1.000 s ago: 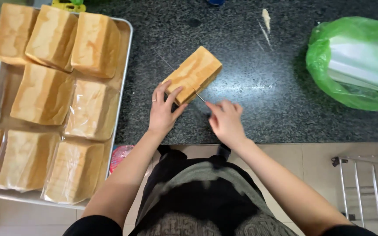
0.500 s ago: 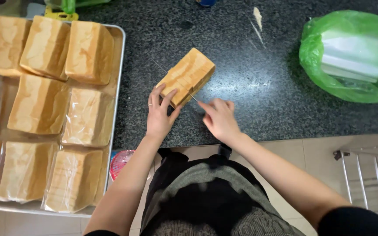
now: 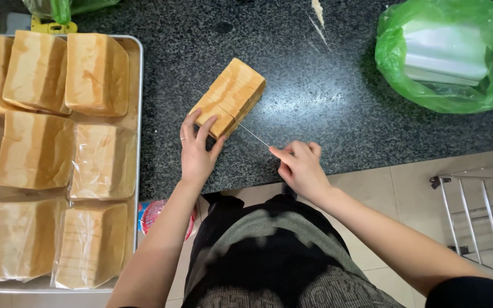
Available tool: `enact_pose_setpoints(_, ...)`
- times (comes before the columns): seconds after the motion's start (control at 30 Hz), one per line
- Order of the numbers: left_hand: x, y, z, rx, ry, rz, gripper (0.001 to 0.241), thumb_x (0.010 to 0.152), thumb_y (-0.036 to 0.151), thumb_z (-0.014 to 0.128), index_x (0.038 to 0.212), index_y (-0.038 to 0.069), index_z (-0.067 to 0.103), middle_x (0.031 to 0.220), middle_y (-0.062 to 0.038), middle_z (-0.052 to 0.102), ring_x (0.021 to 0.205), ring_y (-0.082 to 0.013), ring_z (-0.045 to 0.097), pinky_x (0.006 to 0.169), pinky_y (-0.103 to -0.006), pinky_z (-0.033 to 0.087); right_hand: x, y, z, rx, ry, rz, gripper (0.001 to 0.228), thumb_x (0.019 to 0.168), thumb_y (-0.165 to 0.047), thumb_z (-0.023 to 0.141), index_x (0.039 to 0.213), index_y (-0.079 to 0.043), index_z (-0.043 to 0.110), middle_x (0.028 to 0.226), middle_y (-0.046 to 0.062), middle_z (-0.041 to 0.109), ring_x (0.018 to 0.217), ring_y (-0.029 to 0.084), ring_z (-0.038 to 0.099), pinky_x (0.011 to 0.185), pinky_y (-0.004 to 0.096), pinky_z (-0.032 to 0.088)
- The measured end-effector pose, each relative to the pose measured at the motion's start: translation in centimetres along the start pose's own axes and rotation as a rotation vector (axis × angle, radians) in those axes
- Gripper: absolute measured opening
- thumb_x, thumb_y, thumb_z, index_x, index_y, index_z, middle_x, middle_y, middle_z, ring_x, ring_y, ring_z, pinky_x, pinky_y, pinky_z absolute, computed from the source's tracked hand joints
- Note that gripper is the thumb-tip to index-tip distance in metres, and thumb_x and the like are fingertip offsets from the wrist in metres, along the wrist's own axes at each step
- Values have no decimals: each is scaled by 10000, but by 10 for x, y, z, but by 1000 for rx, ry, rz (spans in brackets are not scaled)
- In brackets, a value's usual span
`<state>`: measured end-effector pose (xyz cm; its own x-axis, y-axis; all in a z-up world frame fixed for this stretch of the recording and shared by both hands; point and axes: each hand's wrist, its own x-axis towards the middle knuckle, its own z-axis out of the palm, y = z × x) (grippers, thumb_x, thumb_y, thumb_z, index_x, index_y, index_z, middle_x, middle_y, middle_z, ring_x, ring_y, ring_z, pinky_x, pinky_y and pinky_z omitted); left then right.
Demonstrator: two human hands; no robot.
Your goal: Slicing a loaf of bread into slices using a kitchen knife on a bakery counter.
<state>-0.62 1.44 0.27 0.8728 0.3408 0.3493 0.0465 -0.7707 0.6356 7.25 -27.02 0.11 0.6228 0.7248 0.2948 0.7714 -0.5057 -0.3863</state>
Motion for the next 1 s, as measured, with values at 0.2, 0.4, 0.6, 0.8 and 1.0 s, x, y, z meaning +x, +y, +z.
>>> enact_pose_setpoints(0.2,0,-1,5,-14,24,18,575,904,207,858,1428,224,623,1522,-112,395,1460,-539,345,1124,-551,502,26,-5,18,29,10,1,515,849,-176,657,1345,-308,690,992,3,553,1023,206,617,950,431,322)
enact_pose_setpoints(0.4,-1,-2,2,15,16,39,589,896,232,865,1433,234,622,1524,-110,398,1454,-540,358,1127,-565,498,62,-21,35,84,43,6,468,848,-153,657,1302,-244,722,1005,31,561,1030,239,623,964,460,332)
enact_pose_setpoints(0.6,0,4,-2,5,6,13,567,905,205,858,1423,226,628,1525,-102,395,1457,-537,358,1063,-516,564,27,-11,14,67,44,-19,469,868,-134,646,1315,-252,719,989,16,556,993,223,624,944,424,317)
enact_pose_setpoints(0.8,0,7,-3,-1,9,-1,562,909,199,853,1423,214,629,1522,-102,397,1461,-542,351,1027,-479,596,-13,-1,-12,53,-13,27,524,821,-163,688,1327,-296,708,980,9,570,997,216,628,954,422,316)
enact_pose_setpoints(1.0,1,8,-4,1,2,4,543,920,178,840,1421,205,630,1510,-90,399,1465,-538,343,991,-461,625,24,-6,21,57,41,-10,499,836,-165,667,1316,-290,716,965,12,555,976,220,622,929,430,329)
